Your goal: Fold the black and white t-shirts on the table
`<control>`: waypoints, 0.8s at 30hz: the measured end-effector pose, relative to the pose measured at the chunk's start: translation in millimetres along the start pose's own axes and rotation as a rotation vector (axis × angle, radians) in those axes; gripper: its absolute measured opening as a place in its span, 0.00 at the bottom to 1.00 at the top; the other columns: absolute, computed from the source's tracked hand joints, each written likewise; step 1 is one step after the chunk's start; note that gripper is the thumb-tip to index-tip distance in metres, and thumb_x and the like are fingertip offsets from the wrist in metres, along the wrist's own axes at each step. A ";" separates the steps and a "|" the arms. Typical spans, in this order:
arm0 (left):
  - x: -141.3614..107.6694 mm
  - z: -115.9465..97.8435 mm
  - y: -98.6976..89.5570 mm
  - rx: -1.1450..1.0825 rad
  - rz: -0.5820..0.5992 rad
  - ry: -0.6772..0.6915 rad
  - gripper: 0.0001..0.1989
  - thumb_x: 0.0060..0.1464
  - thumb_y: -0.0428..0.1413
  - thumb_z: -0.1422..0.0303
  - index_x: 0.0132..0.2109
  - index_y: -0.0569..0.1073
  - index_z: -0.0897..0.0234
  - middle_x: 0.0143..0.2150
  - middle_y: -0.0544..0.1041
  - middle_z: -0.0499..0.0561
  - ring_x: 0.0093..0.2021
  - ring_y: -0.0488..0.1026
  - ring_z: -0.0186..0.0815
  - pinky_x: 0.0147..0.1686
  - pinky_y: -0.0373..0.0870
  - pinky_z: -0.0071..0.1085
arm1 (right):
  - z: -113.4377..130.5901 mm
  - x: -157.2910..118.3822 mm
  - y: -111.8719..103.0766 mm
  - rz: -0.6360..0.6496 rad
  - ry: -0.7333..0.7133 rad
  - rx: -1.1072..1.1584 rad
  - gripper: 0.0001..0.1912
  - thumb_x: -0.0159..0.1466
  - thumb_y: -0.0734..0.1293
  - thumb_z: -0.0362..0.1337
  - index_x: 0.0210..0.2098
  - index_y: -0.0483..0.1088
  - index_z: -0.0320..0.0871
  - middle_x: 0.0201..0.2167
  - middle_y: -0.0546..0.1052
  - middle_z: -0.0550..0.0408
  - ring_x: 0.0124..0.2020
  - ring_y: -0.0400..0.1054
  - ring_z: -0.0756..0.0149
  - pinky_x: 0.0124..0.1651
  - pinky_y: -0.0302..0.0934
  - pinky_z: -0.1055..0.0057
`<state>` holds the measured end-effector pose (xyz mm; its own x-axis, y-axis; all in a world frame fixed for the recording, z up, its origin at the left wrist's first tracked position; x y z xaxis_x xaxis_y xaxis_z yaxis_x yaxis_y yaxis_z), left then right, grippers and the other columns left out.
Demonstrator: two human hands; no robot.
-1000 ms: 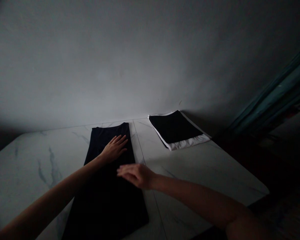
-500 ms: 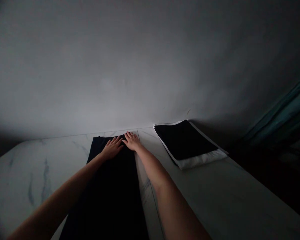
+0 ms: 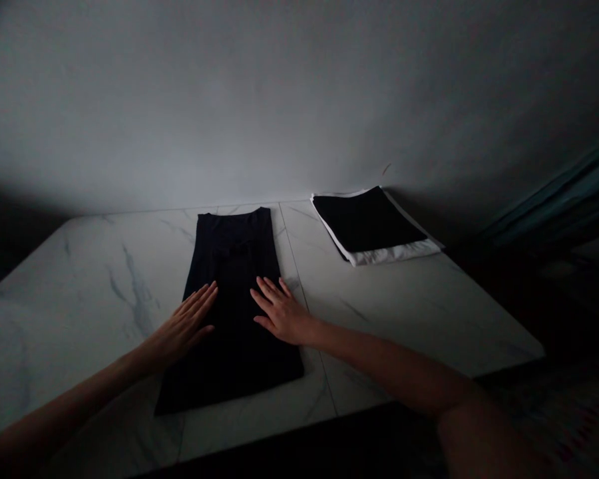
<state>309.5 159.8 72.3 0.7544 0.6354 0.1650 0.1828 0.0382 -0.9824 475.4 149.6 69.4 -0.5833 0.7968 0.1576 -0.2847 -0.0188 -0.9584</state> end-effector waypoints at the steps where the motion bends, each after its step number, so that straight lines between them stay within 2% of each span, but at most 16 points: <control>1: -10.7 -12.9 -1.4 0.004 0.008 0.008 0.39 0.68 0.40 0.54 0.73 0.28 0.63 0.75 0.43 0.63 0.74 0.42 0.46 0.68 0.52 0.47 | 7.5 -9.7 -0.8 0.007 -0.004 0.006 0.33 0.72 0.57 0.46 0.72 0.47 0.40 0.72 0.47 0.40 0.73 0.38 0.53 0.72 0.38 0.44; 5: -46.9 -59.3 -5.8 0.026 0.016 0.043 0.41 0.67 0.43 0.51 0.74 0.31 0.65 0.75 0.43 0.64 0.74 0.39 0.50 0.68 0.51 0.50 | 31.1 -45.6 0.3 0.053 0.010 0.006 0.36 0.72 0.57 0.49 0.73 0.43 0.39 0.73 0.45 0.40 0.74 0.37 0.53 0.71 0.39 0.44; 8: -69.7 -78.4 -5.9 0.053 0.022 0.073 0.39 0.66 0.45 0.52 0.74 0.38 0.64 0.74 0.47 0.62 0.73 0.43 0.52 0.67 0.52 0.54 | 49.3 -71.5 1.4 0.088 0.006 -0.017 0.39 0.71 0.57 0.53 0.72 0.44 0.38 0.73 0.46 0.39 0.73 0.38 0.50 0.70 0.40 0.42; 10: -80.8 -79.6 -6.8 0.059 0.027 0.076 0.35 0.66 0.46 0.57 0.74 0.45 0.61 0.73 0.53 0.60 0.72 0.49 0.51 0.67 0.55 0.53 | 60.3 -85.3 -2.2 0.080 -0.009 -0.029 0.38 0.70 0.58 0.53 0.72 0.47 0.39 0.72 0.50 0.39 0.73 0.42 0.50 0.70 0.43 0.44; 12: -87.8 -75.5 -8.8 0.043 0.046 0.074 0.31 0.65 0.46 0.68 0.73 0.50 0.60 0.71 0.58 0.57 0.71 0.55 0.46 0.66 0.59 0.48 | 67.3 -94.4 -9.3 0.053 -0.015 -0.037 0.32 0.71 0.59 0.48 0.70 0.54 0.41 0.71 0.55 0.42 0.71 0.49 0.51 0.68 0.50 0.48; 14: -91.2 -70.2 -11.3 0.030 0.080 0.068 0.35 0.59 0.45 0.79 0.72 0.53 0.59 0.71 0.61 0.55 0.69 0.58 0.42 0.65 0.62 0.42 | 69.1 -98.6 -16.2 0.040 -0.002 -0.050 0.25 0.71 0.60 0.39 0.66 0.61 0.44 0.68 0.61 0.44 0.67 0.57 0.53 0.64 0.57 0.52; 16: -91.4 -66.4 -15.2 0.039 0.104 0.056 0.39 0.52 0.45 0.84 0.70 0.57 0.58 0.70 0.62 0.54 0.68 0.60 0.40 0.64 0.64 0.39 | 68.2 -98.8 -20.6 0.051 0.009 -0.062 0.25 0.68 0.60 0.29 0.64 0.65 0.46 0.66 0.65 0.46 0.62 0.61 0.55 0.61 0.61 0.54; 18: -88.8 -64.8 -19.6 0.061 0.109 0.044 0.39 0.51 0.45 0.85 0.68 0.61 0.57 0.69 0.64 0.53 0.67 0.63 0.39 0.61 0.67 0.37 | 67.1 -95.8 -23.3 0.059 0.006 -0.057 0.29 0.64 0.59 0.23 0.63 0.66 0.46 0.64 0.67 0.46 0.60 0.62 0.56 0.59 0.63 0.56; 20: -84.1 -64.6 -24.4 0.077 0.082 0.035 0.33 0.54 0.46 0.83 0.65 0.66 0.57 0.66 0.68 0.53 0.64 0.67 0.40 0.57 0.71 0.39 | 65.8 -90.8 -25.6 0.042 -0.006 -0.029 0.31 0.62 0.58 0.20 0.62 0.67 0.47 0.61 0.69 0.47 0.58 0.63 0.58 0.57 0.64 0.59; 24: -74.3 -62.8 -37.9 0.034 -0.062 0.040 0.19 0.62 0.48 0.75 0.55 0.75 0.56 0.58 0.76 0.52 0.57 0.74 0.41 0.55 0.72 0.45 | 54.2 -80.4 -30.8 -0.069 0.010 0.029 0.28 0.60 0.59 0.20 0.57 0.72 0.44 0.51 0.75 0.49 0.52 0.66 0.61 0.55 0.66 0.62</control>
<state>286.1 62.8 102.8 0.7672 0.5995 0.2280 0.2085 0.1030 -0.9726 489.8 53.4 99.1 -0.5540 0.8028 0.2207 -0.3463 0.0188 -0.9379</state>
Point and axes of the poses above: each hand's wrist, its own x-axis towards the middle knuckle, its own y-axis out of the palm, z = x × y, the point moved 10 cm from there along x, towards the middle knuckle
